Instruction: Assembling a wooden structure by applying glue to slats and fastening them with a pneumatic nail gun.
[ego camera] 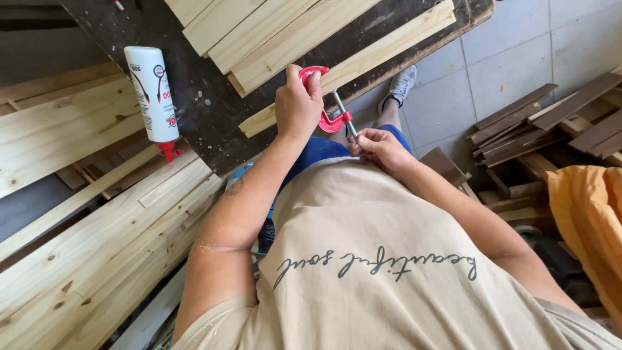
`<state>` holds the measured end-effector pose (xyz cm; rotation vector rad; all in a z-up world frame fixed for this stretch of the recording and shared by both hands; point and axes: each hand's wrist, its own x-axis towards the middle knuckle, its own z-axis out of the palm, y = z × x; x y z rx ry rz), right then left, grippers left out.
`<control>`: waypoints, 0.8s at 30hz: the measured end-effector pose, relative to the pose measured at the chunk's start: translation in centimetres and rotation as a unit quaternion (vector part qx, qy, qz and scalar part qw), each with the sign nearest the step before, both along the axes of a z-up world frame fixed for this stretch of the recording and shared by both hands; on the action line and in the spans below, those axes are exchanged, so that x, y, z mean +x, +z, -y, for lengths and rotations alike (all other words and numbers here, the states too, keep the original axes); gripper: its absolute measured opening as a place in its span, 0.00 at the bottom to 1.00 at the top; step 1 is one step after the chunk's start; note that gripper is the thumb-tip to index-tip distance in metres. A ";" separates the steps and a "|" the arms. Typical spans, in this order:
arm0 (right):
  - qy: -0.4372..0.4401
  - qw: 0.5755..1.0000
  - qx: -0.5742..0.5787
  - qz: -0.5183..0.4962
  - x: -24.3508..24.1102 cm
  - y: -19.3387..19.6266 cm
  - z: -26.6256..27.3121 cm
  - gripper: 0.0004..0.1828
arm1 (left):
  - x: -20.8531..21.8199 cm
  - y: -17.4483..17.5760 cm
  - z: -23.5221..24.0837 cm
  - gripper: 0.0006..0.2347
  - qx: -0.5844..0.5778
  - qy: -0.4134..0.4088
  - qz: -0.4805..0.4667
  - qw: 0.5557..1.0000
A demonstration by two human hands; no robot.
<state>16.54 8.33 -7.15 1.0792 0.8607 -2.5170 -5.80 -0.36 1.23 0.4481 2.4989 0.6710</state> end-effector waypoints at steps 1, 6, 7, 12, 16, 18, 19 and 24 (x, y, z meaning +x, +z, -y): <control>-0.001 1.000 -0.001 0.002 0.1 -0.5 0.4 0.14 | -0.3 -0.4 0.1 0.12 -0.001 -0.001 0.002 1.000; -0.096 0.978 0.184 -0.035 0.9 -3.4 2.3 0.19 | -0.4 -1.6 0.5 0.11 0.034 0.006 -0.002 0.999; -0.095 0.978 0.183 -0.036 0.6 -2.1 2.2 0.19 | -0.2 -1.7 0.6 0.11 0.033 0.007 -0.002 0.999; 0.059 0.755 0.651 -0.060 0.2 0.3 2.1 0.33 | -0.1 -2.7 0.8 0.12 0.063 0.000 -0.032 0.998; 0.092 0.539 0.814 -0.198 -2.0 3.1 1.5 0.23 | -0.1 -2.6 0.7 0.13 0.042 0.005 -0.020 0.999; 0.120 0.480 0.846 -0.200 -2.3 3.2 1.3 0.19 | -0.2 -2.6 0.7 0.13 0.034 0.001 -0.025 0.999; 0.120 0.479 0.846 -0.201 -2.0 3.4 1.2 0.19 | -0.2 -2.6 0.7 0.13 0.035 0.001 -0.026 0.999; 0.172 0.894 0.411 0.037 -1.4 4.2 0.1 0.20 | -0.1 -2.8 0.6 0.13 0.028 0.005 -0.027 0.999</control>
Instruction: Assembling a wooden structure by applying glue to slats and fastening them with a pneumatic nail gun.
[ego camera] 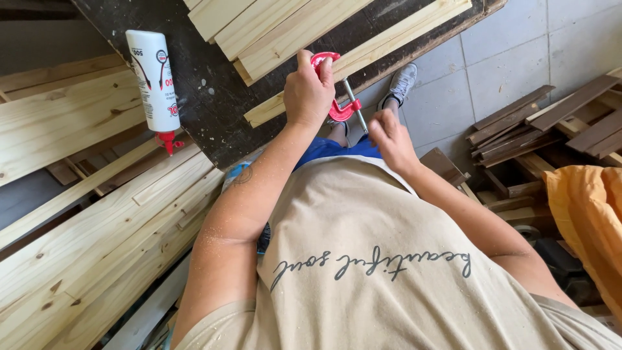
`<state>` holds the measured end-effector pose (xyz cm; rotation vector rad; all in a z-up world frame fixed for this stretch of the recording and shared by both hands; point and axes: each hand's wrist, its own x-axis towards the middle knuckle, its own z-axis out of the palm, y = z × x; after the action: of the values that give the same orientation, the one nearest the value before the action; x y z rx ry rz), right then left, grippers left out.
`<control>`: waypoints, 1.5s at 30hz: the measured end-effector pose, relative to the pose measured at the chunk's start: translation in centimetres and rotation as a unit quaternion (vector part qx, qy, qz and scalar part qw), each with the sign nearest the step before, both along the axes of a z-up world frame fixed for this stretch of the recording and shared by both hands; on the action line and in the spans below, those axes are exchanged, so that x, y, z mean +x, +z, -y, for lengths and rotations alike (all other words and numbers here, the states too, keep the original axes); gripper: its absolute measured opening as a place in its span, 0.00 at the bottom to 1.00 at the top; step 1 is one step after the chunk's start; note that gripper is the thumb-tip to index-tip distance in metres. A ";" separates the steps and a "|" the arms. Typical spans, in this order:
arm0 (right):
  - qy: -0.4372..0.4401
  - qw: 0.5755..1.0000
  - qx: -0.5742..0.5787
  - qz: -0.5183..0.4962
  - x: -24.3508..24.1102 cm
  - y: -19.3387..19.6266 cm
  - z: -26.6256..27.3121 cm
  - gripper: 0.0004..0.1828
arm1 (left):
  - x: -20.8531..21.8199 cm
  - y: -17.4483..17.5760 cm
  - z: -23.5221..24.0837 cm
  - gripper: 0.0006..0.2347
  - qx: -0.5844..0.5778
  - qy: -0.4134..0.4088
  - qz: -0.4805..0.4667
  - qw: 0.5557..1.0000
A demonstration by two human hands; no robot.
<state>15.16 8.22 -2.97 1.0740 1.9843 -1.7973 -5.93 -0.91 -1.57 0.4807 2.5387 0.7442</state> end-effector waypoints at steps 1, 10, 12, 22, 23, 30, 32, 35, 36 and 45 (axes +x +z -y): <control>0.000 1.000 0.000 -0.001 -0.1 -0.2 -0.1 0.20 | -0.1 0.0 0.0 0.13 0.000 0.000 -0.001 1.000; -0.155 0.839 -0.520 0.035 0.2 -4.8 -1.1 0.23 | -0.2 1.6 -0.2 0.12 0.024 -0.014 -0.003 1.000; -0.145 0.842 -0.519 0.019 0.1 -5.1 -1.3 0.12 | -0.3 1.8 -0.2 0.11 0.001 -0.013 -0.002 1.000; -0.078 0.981 0.130 -0.122 1.7 -6.3 1.6 0.28 | 0.7 3.3 -0.6 0.12 -0.041 -0.033 0.000 0.999; -0.029 0.937 0.300 -0.176 1.8 -7.1 2.5 0.22 | 0.4 3.4 -0.6 0.13 -0.044 -0.030 0.007 0.999; -0.038 0.967 0.227 -0.107 1.1 -2.1 4.0 0.28 | 0.5 2.6 -0.3 0.13 -0.013 -0.026 0.011 1.000; -0.080 0.988 0.103 -0.078 1.6 -3.9 3.7 0.27 | 0.2 2.3 -0.2 0.13 -0.003 -0.031 0.009 0.999; -0.179 0.970 -0.155 -0.064 1.4 -2.9 4.4 0.23 | 0.1 1.4 0.2 0.14 -0.007 -0.033 0.006 0.999; -0.233 0.928 -0.279 -0.082 1.0 -2.1 4.7 0.15 | 0.0 1.0 0.3 0.14 -0.018 -0.032 0.003 0.999; -0.336 0.865 -0.348 -0.131 0.4 -2.9 5.6 0.12 | -1.0 1.3 0.0 0.14 -0.015 -0.033 0.053 0.998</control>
<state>15.57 2.63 -5.86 1.3801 0.8742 -2.8170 -6.90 -0.94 -0.27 0.5000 2.4190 0.6889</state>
